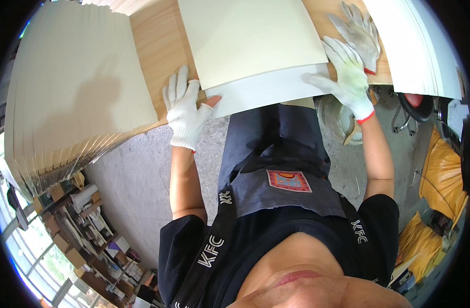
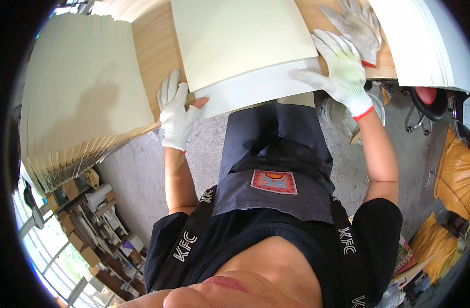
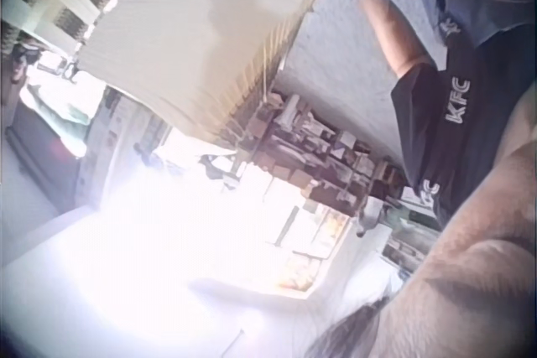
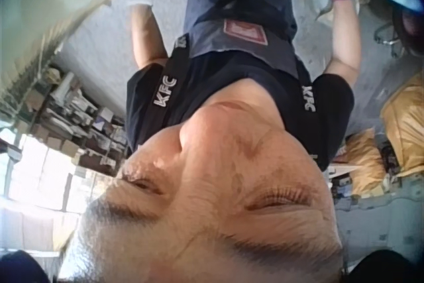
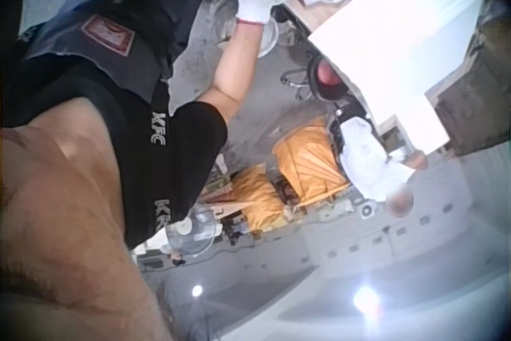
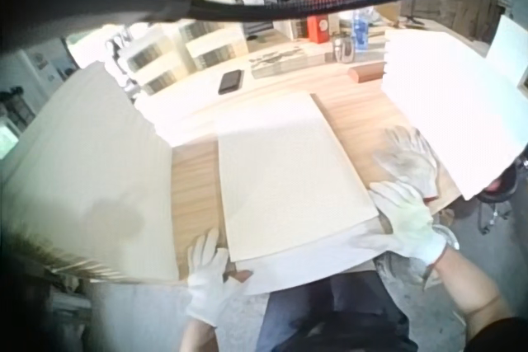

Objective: The person stacks printed paper sheets by picking them up from a pile on the left and placing them onto a growing stack in the center of the workbench.

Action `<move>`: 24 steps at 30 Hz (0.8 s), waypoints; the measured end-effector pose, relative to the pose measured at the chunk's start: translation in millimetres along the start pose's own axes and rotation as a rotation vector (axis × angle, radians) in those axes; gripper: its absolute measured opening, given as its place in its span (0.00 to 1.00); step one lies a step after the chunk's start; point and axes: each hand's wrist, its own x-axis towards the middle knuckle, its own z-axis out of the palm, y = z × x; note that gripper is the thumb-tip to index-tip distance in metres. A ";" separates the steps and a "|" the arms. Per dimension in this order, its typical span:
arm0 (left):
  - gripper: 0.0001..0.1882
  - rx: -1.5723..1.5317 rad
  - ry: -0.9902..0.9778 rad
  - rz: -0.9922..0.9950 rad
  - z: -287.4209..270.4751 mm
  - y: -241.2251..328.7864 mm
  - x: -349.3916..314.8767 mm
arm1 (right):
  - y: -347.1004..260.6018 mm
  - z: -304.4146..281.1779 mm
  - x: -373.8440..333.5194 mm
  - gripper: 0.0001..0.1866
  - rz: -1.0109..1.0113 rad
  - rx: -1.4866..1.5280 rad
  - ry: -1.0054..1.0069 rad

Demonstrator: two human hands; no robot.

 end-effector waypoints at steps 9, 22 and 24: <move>0.34 0.006 0.017 -0.009 2.9 -1.0 -2.6 | 1.0 1.8 1.2 0.45 -0.041 0.040 0.040; 0.37 -0.141 -0.026 0.206 -29.5 55.1 11.1 | 0.4 3.2 -1.7 0.44 -0.031 0.040 0.088; 0.36 -0.140 -0.032 0.212 -31.2 55.0 14.5 | 2.2 6.1 -2.9 0.44 -0.023 0.045 0.090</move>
